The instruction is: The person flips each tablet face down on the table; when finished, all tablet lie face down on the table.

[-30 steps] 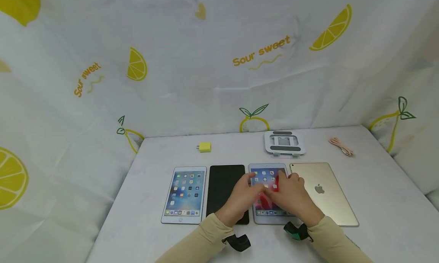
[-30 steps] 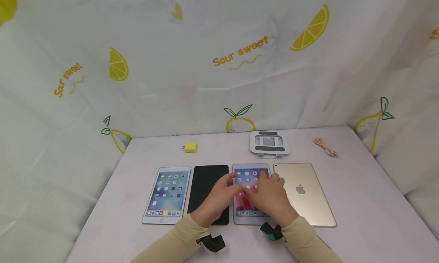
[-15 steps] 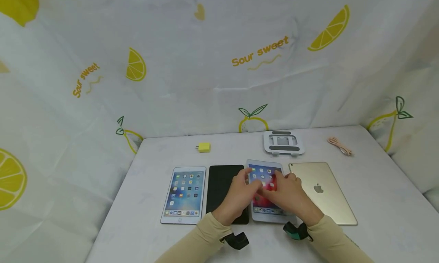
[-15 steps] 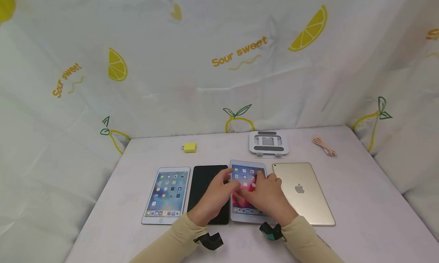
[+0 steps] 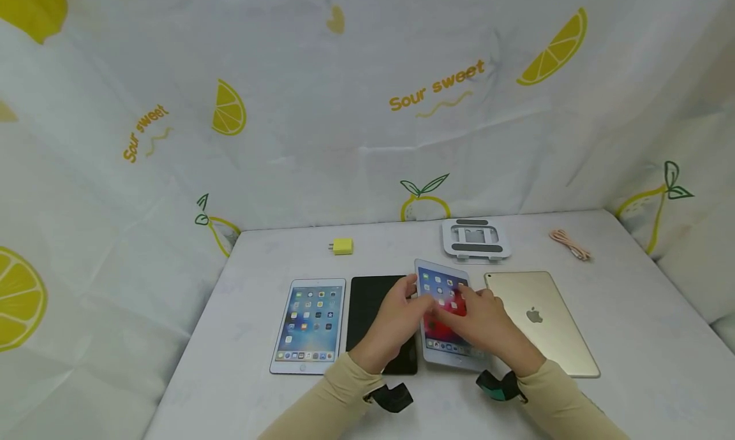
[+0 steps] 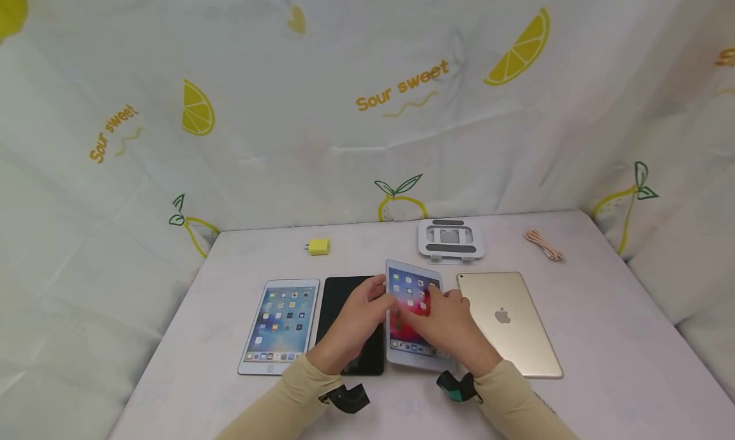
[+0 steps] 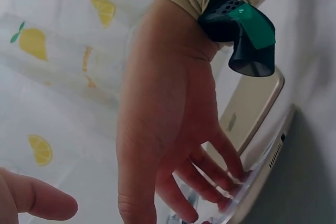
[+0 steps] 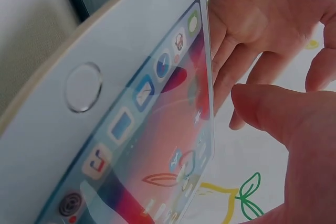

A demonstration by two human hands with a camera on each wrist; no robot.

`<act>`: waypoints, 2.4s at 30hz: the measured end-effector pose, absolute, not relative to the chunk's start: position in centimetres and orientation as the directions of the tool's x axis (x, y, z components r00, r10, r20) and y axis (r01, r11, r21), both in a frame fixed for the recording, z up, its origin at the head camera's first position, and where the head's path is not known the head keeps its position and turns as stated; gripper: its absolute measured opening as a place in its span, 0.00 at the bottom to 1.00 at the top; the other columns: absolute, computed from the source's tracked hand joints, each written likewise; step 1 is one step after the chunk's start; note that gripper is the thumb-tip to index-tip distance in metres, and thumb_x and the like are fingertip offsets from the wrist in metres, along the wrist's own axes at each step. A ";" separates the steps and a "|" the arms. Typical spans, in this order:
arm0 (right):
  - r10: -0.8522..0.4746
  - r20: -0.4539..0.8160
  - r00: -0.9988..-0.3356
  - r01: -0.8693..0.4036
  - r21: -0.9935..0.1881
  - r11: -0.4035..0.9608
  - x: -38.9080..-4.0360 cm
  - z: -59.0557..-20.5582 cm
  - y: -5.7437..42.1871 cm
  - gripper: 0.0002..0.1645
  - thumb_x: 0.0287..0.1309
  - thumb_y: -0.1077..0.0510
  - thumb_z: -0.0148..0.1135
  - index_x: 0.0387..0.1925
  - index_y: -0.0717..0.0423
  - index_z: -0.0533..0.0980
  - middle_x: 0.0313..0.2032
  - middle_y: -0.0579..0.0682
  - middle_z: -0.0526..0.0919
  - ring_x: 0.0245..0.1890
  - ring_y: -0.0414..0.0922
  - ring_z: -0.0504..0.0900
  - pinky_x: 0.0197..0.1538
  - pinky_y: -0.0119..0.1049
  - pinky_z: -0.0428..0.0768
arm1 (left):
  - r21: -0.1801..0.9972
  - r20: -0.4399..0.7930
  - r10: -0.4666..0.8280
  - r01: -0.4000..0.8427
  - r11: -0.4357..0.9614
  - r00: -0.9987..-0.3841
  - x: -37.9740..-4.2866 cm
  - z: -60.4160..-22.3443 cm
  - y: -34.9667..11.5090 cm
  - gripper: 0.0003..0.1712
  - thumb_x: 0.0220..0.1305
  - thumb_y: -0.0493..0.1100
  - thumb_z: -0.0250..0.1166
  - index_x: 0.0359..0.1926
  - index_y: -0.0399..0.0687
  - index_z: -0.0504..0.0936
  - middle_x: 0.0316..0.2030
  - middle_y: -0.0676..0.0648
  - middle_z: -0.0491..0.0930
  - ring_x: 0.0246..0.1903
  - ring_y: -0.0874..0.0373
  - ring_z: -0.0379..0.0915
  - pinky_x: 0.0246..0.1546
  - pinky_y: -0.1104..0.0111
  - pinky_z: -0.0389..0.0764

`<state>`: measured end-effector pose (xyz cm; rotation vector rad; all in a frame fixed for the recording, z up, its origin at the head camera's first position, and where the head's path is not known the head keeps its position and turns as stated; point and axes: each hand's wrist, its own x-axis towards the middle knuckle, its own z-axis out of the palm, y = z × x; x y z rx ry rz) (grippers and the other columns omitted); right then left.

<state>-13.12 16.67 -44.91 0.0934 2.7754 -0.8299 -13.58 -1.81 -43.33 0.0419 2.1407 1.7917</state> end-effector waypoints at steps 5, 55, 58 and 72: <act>-0.028 -0.244 -0.969 0.113 -0.546 0.830 -13.1 -44.9 16.5 0.65 0.63 0.20 0.62 0.77 0.71 0.66 0.61 0.77 0.76 0.59 0.70 0.76 0.49 0.64 0.91 | 0.960 -0.250 0.248 -0.206 0.190 -0.936 -13.6 -43.0 -2.1 0.43 0.70 0.48 0.65 0.82 0.45 0.63 0.79 0.37 0.67 0.71 0.41 0.71 0.71 0.37 0.76; -0.146 -0.323 -0.935 0.176 -0.781 0.599 -12.6 -44.4 15.7 0.58 0.70 0.24 0.57 0.83 0.59 0.60 0.68 0.66 0.80 0.66 0.62 0.82 0.62 0.66 0.85 | 0.981 -0.190 0.307 -0.170 0.089 -0.933 -14.1 -41.3 -3.3 0.43 0.73 0.48 0.63 0.84 0.44 0.61 0.77 0.39 0.69 0.68 0.46 0.77 0.66 0.53 0.84; -0.144 -0.324 -0.935 0.183 -0.789 0.587 -12.5 -44.4 15.7 0.57 0.70 0.24 0.57 0.83 0.58 0.60 0.69 0.66 0.79 0.66 0.63 0.82 0.63 0.67 0.84 | 0.983 -0.184 0.311 -0.167 0.081 -0.932 -14.1 -41.3 -3.3 0.43 0.73 0.47 0.63 0.84 0.44 0.61 0.77 0.39 0.69 0.68 0.46 0.77 0.66 0.52 0.84; -0.188 -0.301 -0.935 0.181 -0.860 0.476 -12.2 -44.4 15.4 0.50 0.75 0.31 0.58 0.82 0.58 0.62 0.71 0.65 0.78 0.66 0.57 0.83 0.71 0.68 0.78 | 0.986 -0.165 0.319 -0.159 0.044 -0.933 -13.9 -40.9 -3.5 0.43 0.72 0.46 0.63 0.84 0.43 0.61 0.77 0.38 0.70 0.67 0.47 0.78 0.67 0.53 0.83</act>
